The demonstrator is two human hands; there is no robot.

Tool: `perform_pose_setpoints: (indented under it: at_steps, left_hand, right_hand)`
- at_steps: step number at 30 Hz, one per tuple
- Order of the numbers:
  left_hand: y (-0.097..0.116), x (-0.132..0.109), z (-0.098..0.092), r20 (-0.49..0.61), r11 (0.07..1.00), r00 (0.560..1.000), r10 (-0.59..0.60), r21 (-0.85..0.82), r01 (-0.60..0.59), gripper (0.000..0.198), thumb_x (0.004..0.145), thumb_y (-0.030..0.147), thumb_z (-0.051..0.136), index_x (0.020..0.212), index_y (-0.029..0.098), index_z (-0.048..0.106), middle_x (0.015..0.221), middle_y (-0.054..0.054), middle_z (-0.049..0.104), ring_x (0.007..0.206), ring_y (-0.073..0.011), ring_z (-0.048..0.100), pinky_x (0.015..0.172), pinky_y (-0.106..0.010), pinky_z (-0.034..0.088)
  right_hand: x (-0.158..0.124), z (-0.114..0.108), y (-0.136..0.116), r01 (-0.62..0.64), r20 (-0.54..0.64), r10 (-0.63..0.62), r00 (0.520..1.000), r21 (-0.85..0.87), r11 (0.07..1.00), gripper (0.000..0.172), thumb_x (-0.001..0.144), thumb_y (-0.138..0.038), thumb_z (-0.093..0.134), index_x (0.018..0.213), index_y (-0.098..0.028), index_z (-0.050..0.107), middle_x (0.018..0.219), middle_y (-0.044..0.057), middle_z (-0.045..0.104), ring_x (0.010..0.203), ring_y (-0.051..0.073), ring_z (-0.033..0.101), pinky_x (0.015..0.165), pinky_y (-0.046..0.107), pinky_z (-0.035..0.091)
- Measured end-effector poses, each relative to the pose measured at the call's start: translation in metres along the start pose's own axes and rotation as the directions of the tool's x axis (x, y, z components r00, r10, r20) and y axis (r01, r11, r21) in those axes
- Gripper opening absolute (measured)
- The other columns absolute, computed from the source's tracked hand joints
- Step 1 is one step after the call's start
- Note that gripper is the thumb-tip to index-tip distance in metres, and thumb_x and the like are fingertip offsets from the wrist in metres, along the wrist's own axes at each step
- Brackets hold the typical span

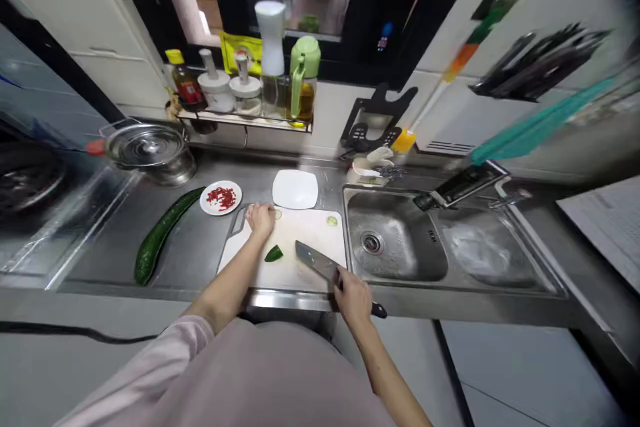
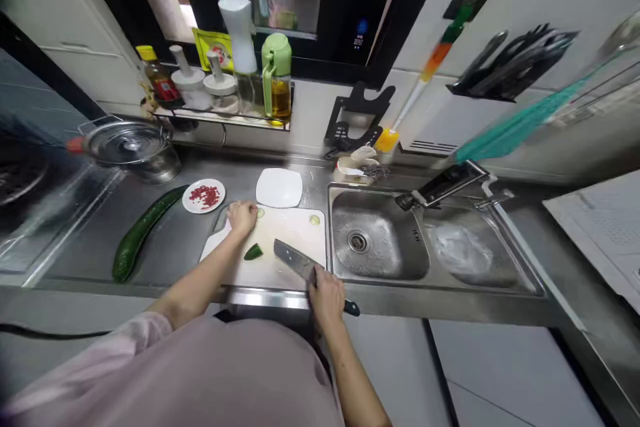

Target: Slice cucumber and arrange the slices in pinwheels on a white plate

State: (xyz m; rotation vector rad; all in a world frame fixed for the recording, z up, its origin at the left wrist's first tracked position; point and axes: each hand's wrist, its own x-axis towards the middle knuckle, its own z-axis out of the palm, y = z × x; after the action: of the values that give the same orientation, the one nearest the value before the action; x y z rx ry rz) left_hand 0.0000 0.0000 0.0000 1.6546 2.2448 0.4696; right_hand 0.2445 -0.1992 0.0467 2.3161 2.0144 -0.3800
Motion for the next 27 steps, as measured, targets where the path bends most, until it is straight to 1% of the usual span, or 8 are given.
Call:
perform_pose_setpoints:
  at_steps: [5,9,12,15,17,19,22,27]
  left_hand:
    - [-0.002,-0.001,0.0,-0.039,0.999,0.999,-0.001,-0.055,-0.001,0.019,0.085,0.031,0.055,0.087,0.023,0.072,0.105,-0.013,0.062,0.108,-0.0322,0.048,0.091,-0.045,0.034]
    - [-0.009,-0.01,-0.005,-0.198,0.968,0.978,-0.068,-0.252,0.017,0.02,0.085,0.032,0.055,0.093,0.022,0.07,0.102,-0.011,0.063,0.104,-0.0294,0.051,0.091,-0.043,0.036]
    - [-0.018,-0.026,-0.006,-0.307,0.894,0.943,-0.13,-0.447,-0.022,0.023,0.087,0.033,0.052,0.1,0.021,0.067,0.098,-0.008,0.064,0.094,-0.0226,0.055,0.089,-0.037,0.04]
    - [-0.029,-0.051,-0.002,-0.342,0.81,0.925,-0.168,-0.582,-0.068,0.027,0.089,0.034,0.049,0.105,0.019,0.065,0.098,-0.006,0.065,0.084,-0.0175,0.056,0.083,-0.032,0.044]
    - [-0.036,-0.071,0.002,-0.348,0.789,0.921,-0.175,-0.609,-0.081,0.027,0.088,0.033,0.049,0.106,0.019,0.064,0.095,-0.005,0.065,0.079,-0.0164,0.055,0.079,-0.031,0.045]
    - [-0.041,-0.089,0.004,-0.334,0.786,0.933,-0.137,-0.609,-0.103,0.026,0.088,0.033,0.051,0.105,0.019,0.064,0.093,-0.005,0.065,0.078,-0.0162,0.056,0.078,-0.031,0.046]
    - [-0.046,-0.111,0.005,-0.306,0.791,0.952,-0.014,-0.586,-0.177,0.023,0.088,0.032,0.051,0.102,0.019,0.065,0.094,-0.006,0.064,0.084,-0.0175,0.058,0.08,-0.032,0.047]
    - [-0.052,-0.13,0.002,-0.311,0.817,0.932,0.186,-0.478,-0.323,0.017,0.089,0.029,0.052,0.098,0.021,0.064,0.096,-0.006,0.064,0.096,-0.0203,0.058,0.088,-0.036,0.045]
  right_hand:
    - [0.002,0.006,0.001,-0.002,-0.05,0.004,0.999,0.044,0.999,0.039,0.088,-0.024,0.051,0.126,-0.021,0.059,0.109,0.007,0.07,0.099,0.02,0.062,0.085,0.029,0.038]
    - [0.005,0.01,0.002,-0.026,-0.071,0.036,0.997,0.132,0.991,0.035,0.089,-0.029,0.049,0.121,-0.022,0.062,0.105,0.006,0.071,0.096,0.019,0.063,0.083,0.027,0.039]
    - [0.007,0.01,0.0,-0.045,-0.064,0.056,0.996,0.162,0.986,0.033,0.089,-0.031,0.049,0.118,-0.023,0.063,0.101,0.005,0.071,0.093,0.019,0.063,0.079,0.026,0.039]
    - [0.009,0.008,-0.002,-0.03,-0.053,0.04,0.998,0.174,0.984,0.031,0.087,-0.029,0.052,0.115,-0.024,0.064,0.1,0.004,0.072,0.092,0.019,0.063,0.077,0.026,0.039]
    - [0.011,0.007,-0.004,-0.011,-0.052,0.02,0.998,0.178,0.984,0.031,0.086,-0.028,0.052,0.114,-0.024,0.064,0.099,0.004,0.072,0.09,0.019,0.064,0.076,0.026,0.039]
    - [0.013,0.007,-0.006,0.005,-0.055,0.005,0.998,0.18,0.984,0.031,0.086,-0.028,0.052,0.114,-0.024,0.064,0.099,0.004,0.072,0.09,0.019,0.064,0.076,0.026,0.039]
    - [0.015,0.008,-0.01,0.008,-0.065,0.004,0.998,0.183,0.983,0.031,0.088,-0.03,0.05,0.115,-0.024,0.064,0.099,0.005,0.072,0.09,0.019,0.063,0.075,0.026,0.039]
    - [0.015,0.01,-0.016,0.016,-0.072,-0.003,0.997,0.189,0.982,0.033,0.089,-0.032,0.048,0.116,-0.024,0.064,0.099,0.005,0.071,0.09,0.019,0.063,0.074,0.025,0.039]
